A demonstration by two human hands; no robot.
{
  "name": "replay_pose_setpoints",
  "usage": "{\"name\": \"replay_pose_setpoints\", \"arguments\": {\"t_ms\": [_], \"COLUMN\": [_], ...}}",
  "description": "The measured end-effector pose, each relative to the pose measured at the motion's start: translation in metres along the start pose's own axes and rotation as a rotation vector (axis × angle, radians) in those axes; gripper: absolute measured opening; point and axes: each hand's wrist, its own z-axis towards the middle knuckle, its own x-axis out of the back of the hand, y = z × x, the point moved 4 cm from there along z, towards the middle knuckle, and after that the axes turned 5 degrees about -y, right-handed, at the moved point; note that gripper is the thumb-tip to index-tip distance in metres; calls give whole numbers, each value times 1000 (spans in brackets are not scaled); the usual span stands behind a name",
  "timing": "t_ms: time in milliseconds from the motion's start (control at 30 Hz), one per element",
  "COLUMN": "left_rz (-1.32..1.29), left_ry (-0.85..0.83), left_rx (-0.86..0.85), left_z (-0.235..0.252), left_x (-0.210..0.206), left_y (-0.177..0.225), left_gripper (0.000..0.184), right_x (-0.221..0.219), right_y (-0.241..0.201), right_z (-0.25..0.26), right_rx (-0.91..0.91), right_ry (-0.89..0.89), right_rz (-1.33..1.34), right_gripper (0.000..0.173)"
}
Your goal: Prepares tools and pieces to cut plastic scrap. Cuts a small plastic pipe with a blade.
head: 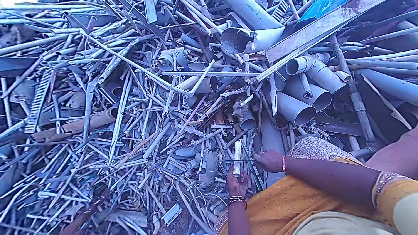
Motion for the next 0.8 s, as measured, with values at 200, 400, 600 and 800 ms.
{"name": "replay_pose_setpoints", "arguments": {"t_ms": [200, 400, 600, 800], "left_rz": [-62, -79, -77, 1060], "left_ry": [-85, -119, -82, -100], "left_rx": [34, 52, 66, -143], "left_z": [3, 5, 4, 1], "left_x": [1, 3, 1, -12], "left_y": [-1, -4, -6, -20], "left_gripper": [57, 58, 60, 51], "right_x": [9, 9, 7, -1], "right_y": [6, 8, 19, 35], "right_z": [7, 6, 11, 13], "right_rx": [-120, -217, -336, -373], "right_ry": [-33, -24, -33, -27], "right_rz": [45, 101, 237, 1229], "right_gripper": [41, 41, 42, 57]}}
